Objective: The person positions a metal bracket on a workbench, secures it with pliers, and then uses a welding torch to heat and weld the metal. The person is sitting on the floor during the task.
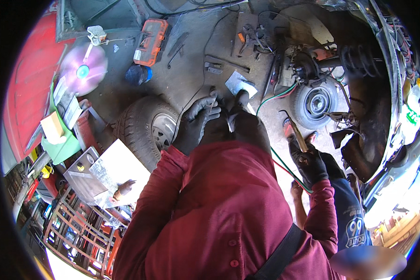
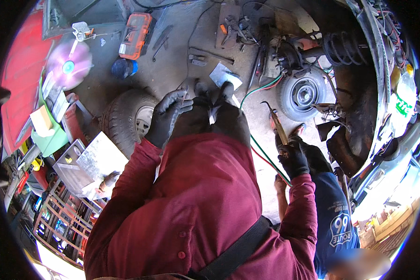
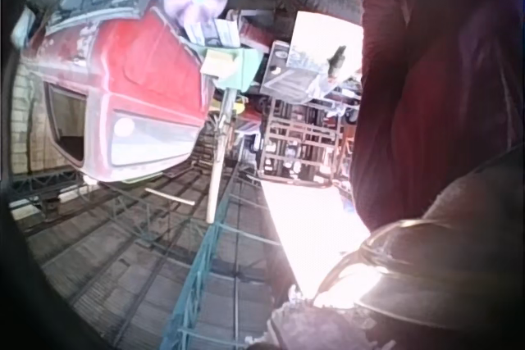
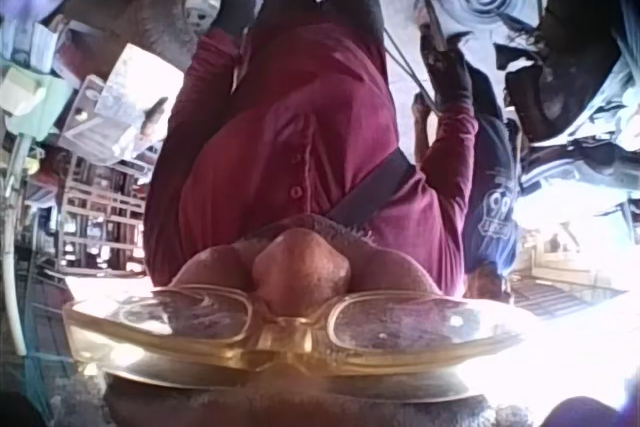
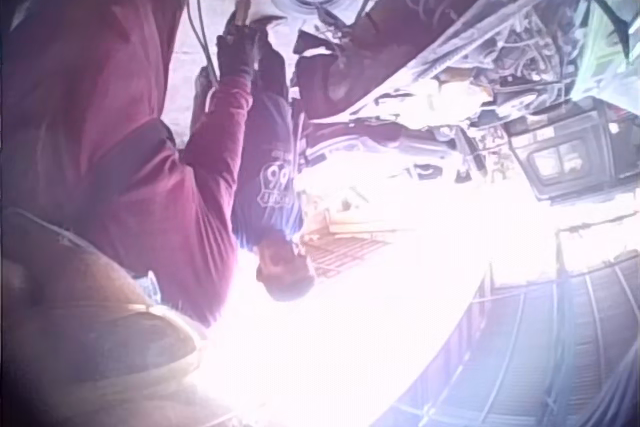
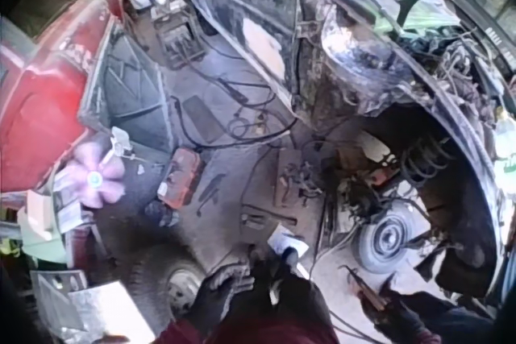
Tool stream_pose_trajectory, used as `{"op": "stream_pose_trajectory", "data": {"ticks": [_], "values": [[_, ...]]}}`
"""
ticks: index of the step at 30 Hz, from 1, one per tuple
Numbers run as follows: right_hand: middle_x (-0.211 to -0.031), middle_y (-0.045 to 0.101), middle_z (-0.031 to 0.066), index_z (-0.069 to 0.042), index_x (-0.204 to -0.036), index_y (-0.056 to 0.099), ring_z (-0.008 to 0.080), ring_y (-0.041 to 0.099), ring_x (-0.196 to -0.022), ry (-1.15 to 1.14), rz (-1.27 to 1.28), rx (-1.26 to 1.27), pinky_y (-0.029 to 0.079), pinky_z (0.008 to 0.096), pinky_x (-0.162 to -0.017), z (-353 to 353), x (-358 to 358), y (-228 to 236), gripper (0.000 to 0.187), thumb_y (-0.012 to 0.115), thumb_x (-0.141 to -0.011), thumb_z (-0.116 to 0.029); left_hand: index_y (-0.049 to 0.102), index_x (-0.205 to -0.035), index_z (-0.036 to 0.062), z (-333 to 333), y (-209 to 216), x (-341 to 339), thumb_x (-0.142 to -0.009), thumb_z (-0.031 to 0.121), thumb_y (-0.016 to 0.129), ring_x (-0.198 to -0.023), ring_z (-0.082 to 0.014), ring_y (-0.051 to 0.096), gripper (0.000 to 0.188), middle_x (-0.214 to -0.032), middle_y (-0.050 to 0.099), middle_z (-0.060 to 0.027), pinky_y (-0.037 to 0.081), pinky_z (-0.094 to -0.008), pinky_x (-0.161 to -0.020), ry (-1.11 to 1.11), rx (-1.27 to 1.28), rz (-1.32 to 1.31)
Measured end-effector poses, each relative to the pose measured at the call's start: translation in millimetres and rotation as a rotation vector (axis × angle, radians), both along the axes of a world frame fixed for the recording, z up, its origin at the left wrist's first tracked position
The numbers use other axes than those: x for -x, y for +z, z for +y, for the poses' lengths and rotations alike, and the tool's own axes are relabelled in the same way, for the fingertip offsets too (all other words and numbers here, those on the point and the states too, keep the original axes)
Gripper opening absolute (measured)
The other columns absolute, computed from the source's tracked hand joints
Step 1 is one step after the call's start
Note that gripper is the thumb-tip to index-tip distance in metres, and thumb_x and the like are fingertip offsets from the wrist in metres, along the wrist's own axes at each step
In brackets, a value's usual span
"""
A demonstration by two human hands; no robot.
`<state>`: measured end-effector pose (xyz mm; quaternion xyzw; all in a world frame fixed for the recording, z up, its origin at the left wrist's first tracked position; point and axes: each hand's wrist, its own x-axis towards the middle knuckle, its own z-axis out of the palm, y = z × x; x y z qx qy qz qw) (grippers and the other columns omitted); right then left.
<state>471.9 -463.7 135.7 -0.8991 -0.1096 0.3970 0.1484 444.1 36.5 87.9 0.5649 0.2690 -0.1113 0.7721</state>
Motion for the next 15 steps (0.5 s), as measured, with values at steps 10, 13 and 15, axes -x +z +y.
{"op": "stream_pose_trajectory", "data": {"ticks": [10, 13, 15], "values": [[-0.121, 0.060, 0.0178, -0.008, -0.107, 0.071, 0.0355, 0.064, -0.108, -0.218, -0.014, -0.038, 0.056, 0.0450, -0.089, 18, -7, -50, 0.035, 0.085, -0.076, -0.014, 0.061, -0.140, 0.0045, -49, -96, 78, -0.098, 0.021, 0.069, -0.121, -0.0197, 0.063, 0.045, -0.131, 0.068, -0.0127, 0.051, -0.0375, -0.104, -0.836, -0.179, 0.144], [-0.117, 0.060, 0.0178, -0.008, -0.114, 0.072, 0.0378, 0.063, -0.105, -0.137, -0.124, -0.092, 0.054, 0.0467, -0.090, 29, -4, -45, 0.036, 0.083, -0.080, -0.016, 0.061, -0.138, 0.0017, -25, -50, 87, -0.102, 0.013, 0.051, -0.131, -0.0207, 0.058, 0.039, -0.134, 0.066, -0.0103, 0.045, -0.0354, -0.111, -0.669, 0.218, 0.252], [-0.120, 0.060, 0.0179, -0.010, -0.114, 0.071, 0.0382, 0.063, -0.109, -0.143, -0.136, -0.032, 0.054, 0.0466, -0.092, 36, -1, -49, 0.039, 0.085, -0.077, -0.016, 0.060, -0.140, 0.0015, -11, -39, 76, -0.104, 0.016, 0.053, -0.129, -0.0196, 0.059, 0.039, -0.135, 0.065, -0.0112, 0.046, -0.0343, -0.110, -0.692, 0.195, 0.279]]}}
